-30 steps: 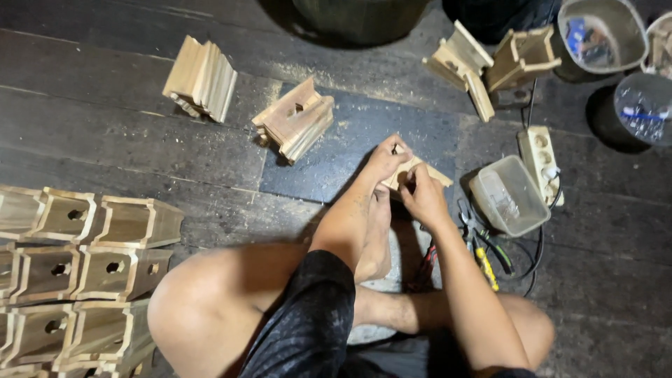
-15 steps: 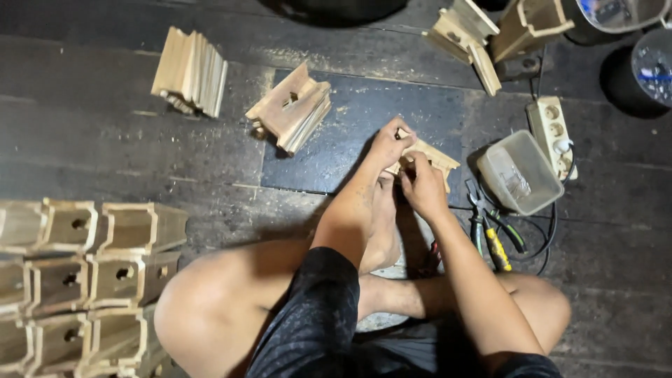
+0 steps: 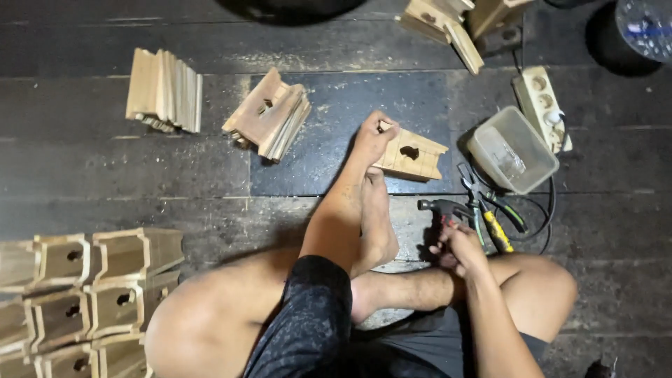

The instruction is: The person sits on the floor and assembles small wooden frames by hammering nails into pre-drilled holes. They repeatedly pick up a frame, insert a nail, and hammer it in place, then set the finished piece aside.

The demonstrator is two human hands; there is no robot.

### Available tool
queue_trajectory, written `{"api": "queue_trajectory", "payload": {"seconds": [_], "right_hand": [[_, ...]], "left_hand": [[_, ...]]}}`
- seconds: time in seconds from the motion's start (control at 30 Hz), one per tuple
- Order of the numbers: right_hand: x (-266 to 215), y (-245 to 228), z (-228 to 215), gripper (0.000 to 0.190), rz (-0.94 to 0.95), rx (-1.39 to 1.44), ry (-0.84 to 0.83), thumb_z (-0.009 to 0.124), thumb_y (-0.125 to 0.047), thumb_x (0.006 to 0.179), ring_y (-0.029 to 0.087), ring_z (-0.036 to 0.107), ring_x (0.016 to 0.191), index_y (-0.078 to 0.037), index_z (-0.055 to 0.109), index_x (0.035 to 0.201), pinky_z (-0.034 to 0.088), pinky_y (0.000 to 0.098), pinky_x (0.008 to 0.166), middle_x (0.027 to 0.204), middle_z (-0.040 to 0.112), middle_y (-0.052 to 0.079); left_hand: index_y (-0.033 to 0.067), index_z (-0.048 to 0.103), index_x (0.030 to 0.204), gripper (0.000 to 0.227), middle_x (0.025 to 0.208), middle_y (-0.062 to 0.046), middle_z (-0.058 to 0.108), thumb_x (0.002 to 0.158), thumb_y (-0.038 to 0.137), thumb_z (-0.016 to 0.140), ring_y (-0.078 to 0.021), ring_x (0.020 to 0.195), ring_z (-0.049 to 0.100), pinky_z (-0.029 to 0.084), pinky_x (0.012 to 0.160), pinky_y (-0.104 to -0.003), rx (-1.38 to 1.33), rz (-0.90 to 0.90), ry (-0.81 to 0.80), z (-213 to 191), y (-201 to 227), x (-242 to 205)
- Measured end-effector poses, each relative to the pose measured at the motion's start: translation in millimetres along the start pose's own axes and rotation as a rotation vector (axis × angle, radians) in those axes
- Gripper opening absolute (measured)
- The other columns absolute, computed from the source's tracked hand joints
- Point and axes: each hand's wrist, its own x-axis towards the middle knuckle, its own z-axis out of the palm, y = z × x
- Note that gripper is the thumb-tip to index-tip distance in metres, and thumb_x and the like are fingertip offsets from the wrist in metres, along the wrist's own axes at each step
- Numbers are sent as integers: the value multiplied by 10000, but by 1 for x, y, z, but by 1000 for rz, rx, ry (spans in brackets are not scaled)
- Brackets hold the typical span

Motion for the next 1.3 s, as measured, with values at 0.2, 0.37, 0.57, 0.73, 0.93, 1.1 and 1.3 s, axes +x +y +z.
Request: {"api": "queue_trajectory", "payload": {"seconds": [0.2, 0.37, 0.57, 0.73, 0.93, 1.1, 1.3], "right_hand": [[-155, -121, 5, 550, -523, 40, -5, 693, -48, 947, 327, 569, 984, 26, 481, 1450, 529, 413, 773, 1060, 528, 197], [-113, -107, 15, 603, -926, -326, 154, 765, -132, 934, 515, 712, 876, -139, 588, 1511, 523, 579, 658, 925, 699, 275], [-153, -140, 32, 583, -756, -348, 40, 713, -144, 925, 518, 727, 832, -190, 575, 1490, 516, 591, 649, 956, 735, 302], [-126, -119, 44, 648, -854, -353, 38, 738, -105, 903, 511, 723, 834, -220, 568, 1518, 512, 588, 657, 880, 729, 265], [-125, -103, 32, 545, -893, -350, 123, 637, -132, 977, 354, 615, 649, -135, 512, 1508, 507, 457, 641, 911, 702, 184], [-118, -127, 27, 623, -960, -339, -59, 596, -136, 948, 306, 535, 1458, -74, 467, 1555, 399, 412, 1173, 1561, 577, 143], [-93, -116, 33, 692, -1040, -428, -45, 548, -97, 927, 397, 529, 1441, -99, 393, 1601, 387, 464, 1176, 1602, 528, 176]], "left_hand": [[76, 726, 1051, 298, 874, -172, 707, 807, 205, 839, -265, 788, 673, 528, 715, -370, -61, -6, 22, 0, 0, -19], [113, 738, 1025, 262, 864, -99, 754, 804, 198, 850, -183, 729, 666, 524, 671, -296, -76, -33, 29, 3, -7, -8], [92, 722, 1040, 295, 855, -122, 705, 813, 229, 851, -228, 758, 662, 533, 701, -345, -40, -52, 21, 1, -16, -10], [125, 734, 1036, 276, 877, -146, 712, 806, 230, 845, -257, 790, 704, 560, 735, -368, -10, -7, 46, 2, -22, 1], [117, 625, 1018, 282, 947, -133, 684, 839, 206, 824, -299, 924, 673, 509, 853, -409, 56, -2, 29, 12, -47, -10], [197, 633, 924, 184, 1066, -20, 778, 890, 272, 798, -198, 1019, 708, 471, 945, -332, 76, -176, 6, 5, -3, 6], [200, 608, 961, 239, 894, -15, 686, 875, 329, 790, -175, 842, 629, 489, 802, -338, 152, 95, 44, 16, -43, 29]]}}
